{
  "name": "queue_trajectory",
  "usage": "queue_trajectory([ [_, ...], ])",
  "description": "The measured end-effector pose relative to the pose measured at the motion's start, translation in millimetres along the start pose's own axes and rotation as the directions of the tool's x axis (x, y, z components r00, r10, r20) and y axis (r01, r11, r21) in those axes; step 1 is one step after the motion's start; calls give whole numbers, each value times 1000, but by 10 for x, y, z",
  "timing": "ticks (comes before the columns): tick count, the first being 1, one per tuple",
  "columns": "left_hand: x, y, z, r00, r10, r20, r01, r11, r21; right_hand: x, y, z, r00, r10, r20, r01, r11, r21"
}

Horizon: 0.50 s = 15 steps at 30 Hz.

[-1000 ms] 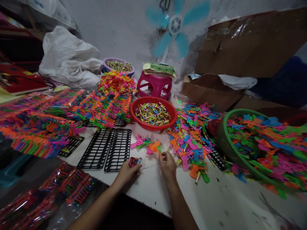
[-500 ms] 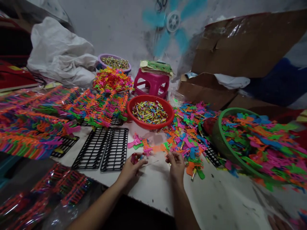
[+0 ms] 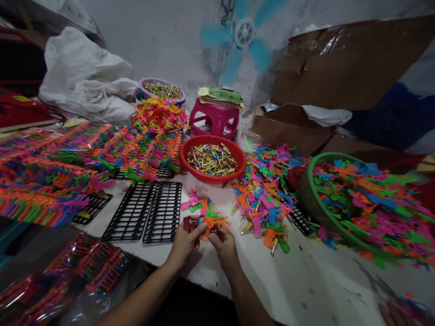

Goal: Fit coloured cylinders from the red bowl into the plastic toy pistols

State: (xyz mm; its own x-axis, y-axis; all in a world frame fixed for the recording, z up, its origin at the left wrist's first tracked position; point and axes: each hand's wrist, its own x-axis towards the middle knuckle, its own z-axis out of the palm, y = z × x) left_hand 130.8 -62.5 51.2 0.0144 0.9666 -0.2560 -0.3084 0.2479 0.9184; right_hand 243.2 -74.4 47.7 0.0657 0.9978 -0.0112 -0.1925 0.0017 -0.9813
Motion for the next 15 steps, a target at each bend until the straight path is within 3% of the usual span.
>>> queue_trajectory([
  [3,-55,34,30,999,-12,31,9,996,89,21,65,64,985,13,-171,-13,1000,5],
  [5,-78,87,26,998,-25,52,17,989,145,54,67,9,975,-15,-220,13,1000,-9],
  [10,-55,158,-48,990,0,141,-29,978,205,85,-13,-156,993,-42,-109,29,992,-121],
  [15,-19,38,-94,967,64,247,-119,969,217,50,-45,-95,998,-9,-56,0,989,-151],
])
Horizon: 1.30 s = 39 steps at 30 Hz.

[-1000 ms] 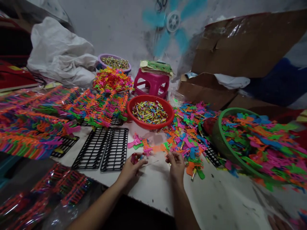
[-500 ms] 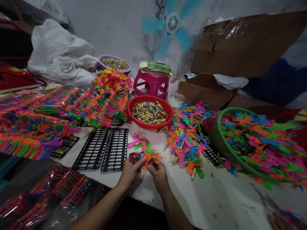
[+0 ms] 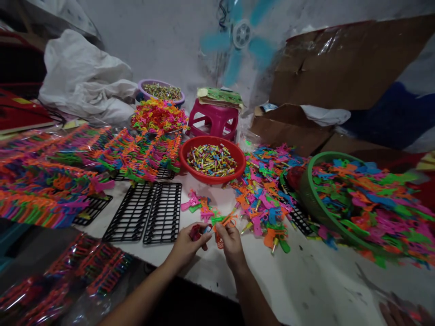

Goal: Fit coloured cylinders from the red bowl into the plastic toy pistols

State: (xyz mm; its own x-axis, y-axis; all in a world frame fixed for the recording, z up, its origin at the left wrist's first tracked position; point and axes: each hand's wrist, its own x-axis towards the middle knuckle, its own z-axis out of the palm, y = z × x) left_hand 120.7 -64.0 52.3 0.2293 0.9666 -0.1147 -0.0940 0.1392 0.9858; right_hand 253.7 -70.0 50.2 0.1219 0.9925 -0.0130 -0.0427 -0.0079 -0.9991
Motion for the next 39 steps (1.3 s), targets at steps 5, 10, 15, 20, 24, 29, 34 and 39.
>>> queue_trajectory([
  [5,-12,-50,-6,992,-87,94,93,994,-59,-4,-10,-2,1000,30,-1,-30,997,73],
  [10,-48,33,1,982,-65,179,70,997,-17,-57,43,26,996,78,47,-84,987,137],
  [15,-15,97,44,968,-88,234,62,991,117,-15,140,43,996,73,-57,-66,992,109],
  [20,124,-71,-114,954,-294,-64,284,950,-132,360,12,-674,903,-50,-427,-191,843,-503],
  [24,165,-191,-225,885,-455,-95,379,825,-419,548,-18,-943,740,-424,-522,-254,543,-800],
  [29,154,-174,-81,882,-470,38,425,757,-497,579,305,-293,958,-207,-201,11,723,-691],
  [34,142,-120,-201,918,-393,-55,310,796,-520,570,409,-75,978,-139,-158,57,898,-437],
  [39,137,-114,-294,922,-365,-129,243,805,-541,443,159,-199,1000,-31,-1,31,987,-156],
])
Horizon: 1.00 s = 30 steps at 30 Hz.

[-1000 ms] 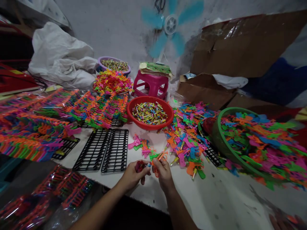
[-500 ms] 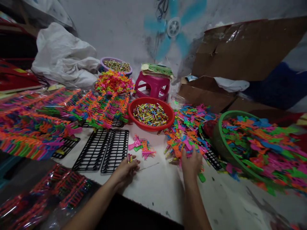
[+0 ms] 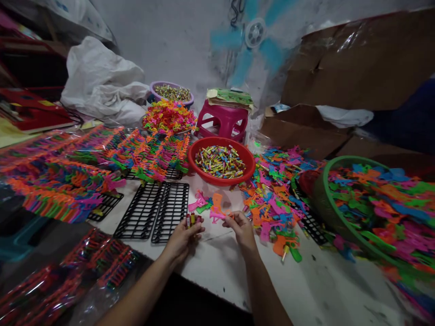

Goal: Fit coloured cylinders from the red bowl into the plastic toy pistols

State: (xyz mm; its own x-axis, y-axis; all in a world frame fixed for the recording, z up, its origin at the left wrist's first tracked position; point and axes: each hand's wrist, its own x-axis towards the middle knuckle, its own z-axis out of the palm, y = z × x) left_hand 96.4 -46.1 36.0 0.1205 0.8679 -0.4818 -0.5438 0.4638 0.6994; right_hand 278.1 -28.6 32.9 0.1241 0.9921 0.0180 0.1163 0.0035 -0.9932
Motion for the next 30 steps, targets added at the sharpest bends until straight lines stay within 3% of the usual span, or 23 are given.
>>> queue_trajectory([
  [5,-30,-45,138,998,30,53,-31,999,15,-133,-126,19,987,77,141,-109,966,235],
  [11,-128,-54,245,994,76,81,-78,997,29,-257,-87,258,996,48,74,-74,911,405],
  [17,-157,-22,252,995,76,72,-82,993,83,-317,-141,387,995,79,-67,-53,941,333],
  [20,-135,-7,219,993,84,85,-92,991,97,-351,-176,306,986,85,145,-119,961,248],
  [22,-122,10,188,993,68,97,-77,992,102,-377,-223,196,946,71,317,-135,974,183],
  [25,-122,55,140,991,-44,129,30,993,111,-379,-333,-3,909,-77,409,78,997,15],
  [28,-140,84,123,968,-176,180,156,981,118,-333,-417,-111,858,-273,435,384,903,-192],
  [30,-150,81,134,967,-182,177,170,982,82,-298,-419,-97,842,-345,415,464,856,-230],
])
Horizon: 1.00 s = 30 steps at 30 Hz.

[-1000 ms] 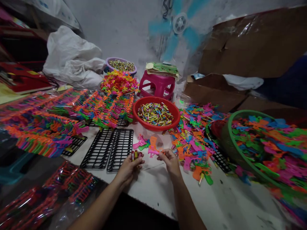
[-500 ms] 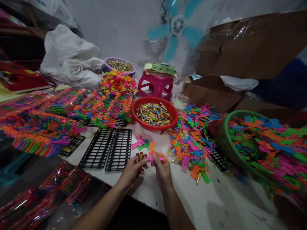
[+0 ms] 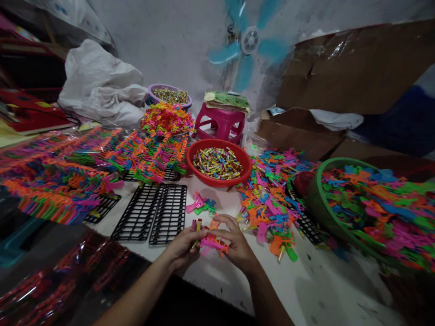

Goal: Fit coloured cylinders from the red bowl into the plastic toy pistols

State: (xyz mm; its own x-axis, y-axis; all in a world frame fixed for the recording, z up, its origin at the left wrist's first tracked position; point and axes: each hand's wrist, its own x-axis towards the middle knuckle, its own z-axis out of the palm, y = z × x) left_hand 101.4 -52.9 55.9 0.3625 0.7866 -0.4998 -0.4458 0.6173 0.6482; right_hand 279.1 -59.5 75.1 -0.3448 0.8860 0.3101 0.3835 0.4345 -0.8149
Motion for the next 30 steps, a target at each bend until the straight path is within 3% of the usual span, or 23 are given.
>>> queue_trajectory([
  [2,2,-14,21,999,22,-27,-23,999,-30,33,27,62,976,77,-205,-67,996,55],
  [4,8,-29,40,998,50,-29,-51,998,-30,59,48,149,866,263,-425,-190,960,207],
  [6,16,-46,56,996,87,-3,-87,996,-9,80,41,239,782,409,-471,-259,899,352],
  [10,31,-90,97,983,182,-3,-181,982,60,106,-21,390,829,455,-325,-272,836,476],
  [12,32,-114,112,977,213,-31,-209,973,93,105,-28,434,837,454,-306,-268,827,494],
  [18,24,-156,89,970,234,-60,-223,962,155,69,62,429,838,455,-302,-284,835,471],
  [25,39,-202,145,952,307,8,-289,887,360,45,106,549,794,437,-423,-336,895,293],
  [28,98,-220,163,967,255,-8,-243,930,275,51,234,306,784,483,-389,-417,875,246],
  [30,152,-213,105,973,214,-89,-195,963,184,44,357,-45,710,532,-462,-546,830,116],
])
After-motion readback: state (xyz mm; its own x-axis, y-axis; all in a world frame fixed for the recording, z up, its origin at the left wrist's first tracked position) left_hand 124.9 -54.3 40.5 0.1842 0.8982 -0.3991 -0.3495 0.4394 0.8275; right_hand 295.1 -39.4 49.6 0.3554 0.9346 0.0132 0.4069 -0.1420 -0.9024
